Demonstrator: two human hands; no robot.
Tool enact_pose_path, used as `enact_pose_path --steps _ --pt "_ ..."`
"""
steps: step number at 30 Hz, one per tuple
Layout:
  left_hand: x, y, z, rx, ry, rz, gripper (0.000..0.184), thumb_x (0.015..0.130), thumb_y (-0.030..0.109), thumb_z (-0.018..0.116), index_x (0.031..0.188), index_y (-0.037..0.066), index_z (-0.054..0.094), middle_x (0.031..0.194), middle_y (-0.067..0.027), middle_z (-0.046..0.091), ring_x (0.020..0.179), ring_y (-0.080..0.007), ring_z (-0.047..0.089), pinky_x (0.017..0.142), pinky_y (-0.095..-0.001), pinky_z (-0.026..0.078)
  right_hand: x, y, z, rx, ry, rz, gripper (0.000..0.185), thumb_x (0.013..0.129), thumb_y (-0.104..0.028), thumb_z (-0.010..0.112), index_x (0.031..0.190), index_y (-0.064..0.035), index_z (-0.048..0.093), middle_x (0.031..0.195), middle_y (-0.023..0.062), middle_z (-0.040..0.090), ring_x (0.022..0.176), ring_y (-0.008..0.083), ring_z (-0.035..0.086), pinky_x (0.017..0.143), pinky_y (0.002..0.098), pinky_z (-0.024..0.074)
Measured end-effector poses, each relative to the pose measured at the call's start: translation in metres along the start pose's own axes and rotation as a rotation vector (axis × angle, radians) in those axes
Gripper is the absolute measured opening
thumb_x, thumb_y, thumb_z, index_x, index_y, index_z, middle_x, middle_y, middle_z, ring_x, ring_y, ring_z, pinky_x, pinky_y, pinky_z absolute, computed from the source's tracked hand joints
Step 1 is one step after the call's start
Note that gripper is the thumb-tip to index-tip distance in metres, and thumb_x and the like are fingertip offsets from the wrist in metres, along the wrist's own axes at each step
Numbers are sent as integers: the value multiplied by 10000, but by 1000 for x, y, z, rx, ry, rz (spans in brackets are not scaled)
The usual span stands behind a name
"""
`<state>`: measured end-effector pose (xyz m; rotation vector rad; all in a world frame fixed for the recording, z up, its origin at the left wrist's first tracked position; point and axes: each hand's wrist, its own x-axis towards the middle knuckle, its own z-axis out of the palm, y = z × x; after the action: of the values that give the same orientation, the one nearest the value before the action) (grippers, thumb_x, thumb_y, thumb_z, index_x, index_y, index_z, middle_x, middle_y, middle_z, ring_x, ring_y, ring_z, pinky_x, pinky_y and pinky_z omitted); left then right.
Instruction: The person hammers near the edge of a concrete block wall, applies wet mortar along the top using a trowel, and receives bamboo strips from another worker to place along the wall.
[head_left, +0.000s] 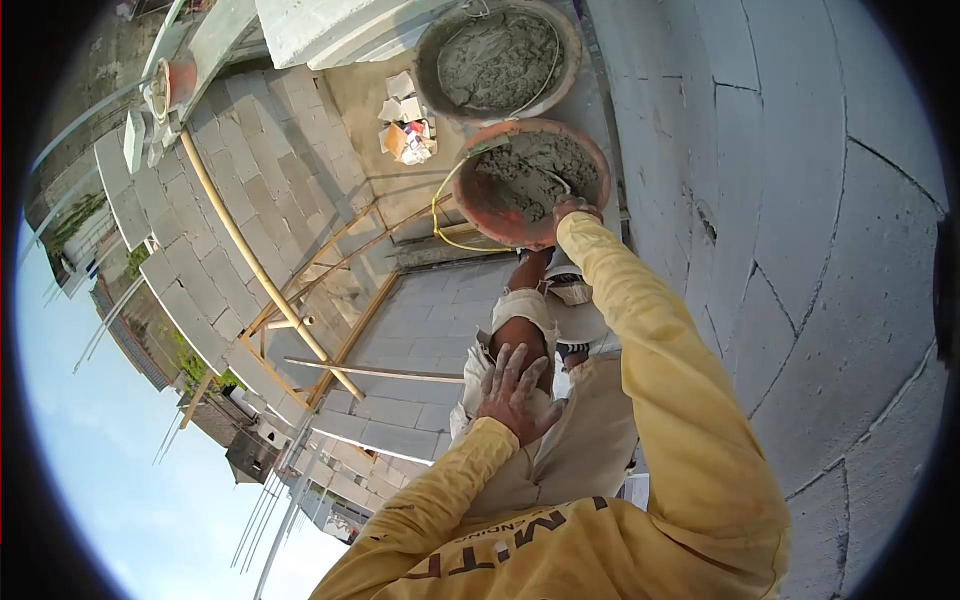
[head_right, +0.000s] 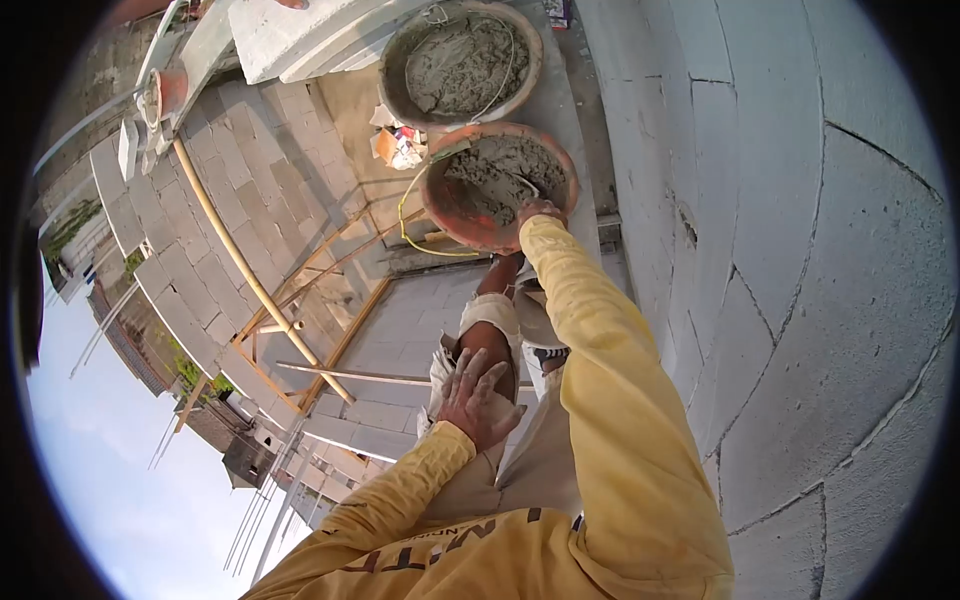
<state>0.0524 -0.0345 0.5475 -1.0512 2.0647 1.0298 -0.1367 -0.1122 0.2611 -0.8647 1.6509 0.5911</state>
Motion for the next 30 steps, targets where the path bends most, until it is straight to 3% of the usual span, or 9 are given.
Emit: enact_pose_path --steps 2,6,7,10,15,19,21,26,30 --pt "3 -2 -2 -20 -11 -12 760 728 442 752 1374 169 460 1502 -156 314 1420 -393 241 1102 -555 289 13 -7 7 25 -35 56 432 898 -217 599 1296 -59 548 1306 154 584 1153 331 606 890 477 540" --pt "7 -6 -6 -36 7 -4 756 730 444 753 1369 161 465 1499 -165 319 1410 -405 259 1096 -556 302 21 16 1 35 -75 -183 433 867 -202 584 1268 -41 571 1273 198 594 1130 336 619 898 450 536" --pt "7 -6 -7 -40 14 7 755 730 445 753 1368 159 467 1498 -167 320 1407 -408 264 1094 -556 305 3 28 -13 -21 -10 -361 352 865 -233 524 1133 -49 656 1149 248 641 1114 389 610 955 468 498" --pt "10 -3 -9 -23 -4 22 746 732 442 752 1361 152 475 1488 -176 332 1400 -415 278 1090 -554 314 20 33 10 56 57 -396 366 853 -252 524 1127 -53 663 1165 230 640 1114 389 608 965 469 493" --pt "10 1 -13 32 -7 22 719 738 428 748 1353 159 488 1479 -174 351 1400 -409 284 1094 -541 316 22 40 -7 80 -160 -435 498 827 -311 582 1278 -100 578 1251 149 621 1144 295 608 999 397 474" --pt "5 1 -5 87 -69 1 721 805 529 643 1401 167 461 1538 -151 274 1449 -355 193 1138 -520 245 -5 73 41 319 157 -560 640 801 -394 653 1341 -78 517 1309 145 585 1178 303 580 1024 397 452" --pt "1 4 1 102 -7 19 689 786 475 681 1369 166 483 1501 -150 335 1429 -365 238 1128 -522 266 -3 79 81 327 138 -528 625 821 -393 640 1338 -64 515 1307 145 585 1181 305 574 1020 391 451" --pt "-9 21 3 129 17 -9 639 809 467 654 1353 170 501 1484 -146 368 1423 -340 262 1142 -510 251 -199 129 40 624 237 -608 611 852 -416 626 1326 -44 518 1253 159 612 1126 311 600 962 409 480" --pt "11 -12 36 86 26 -174 733 868 505 536 1389 0 437 1492 -179 343 1420 -344 250 1166 -412 236 -355 172 29 702 287 -545 684 846 -454 631 1356 -22 485 1257 234 586 1164 344 570 976 408 452"
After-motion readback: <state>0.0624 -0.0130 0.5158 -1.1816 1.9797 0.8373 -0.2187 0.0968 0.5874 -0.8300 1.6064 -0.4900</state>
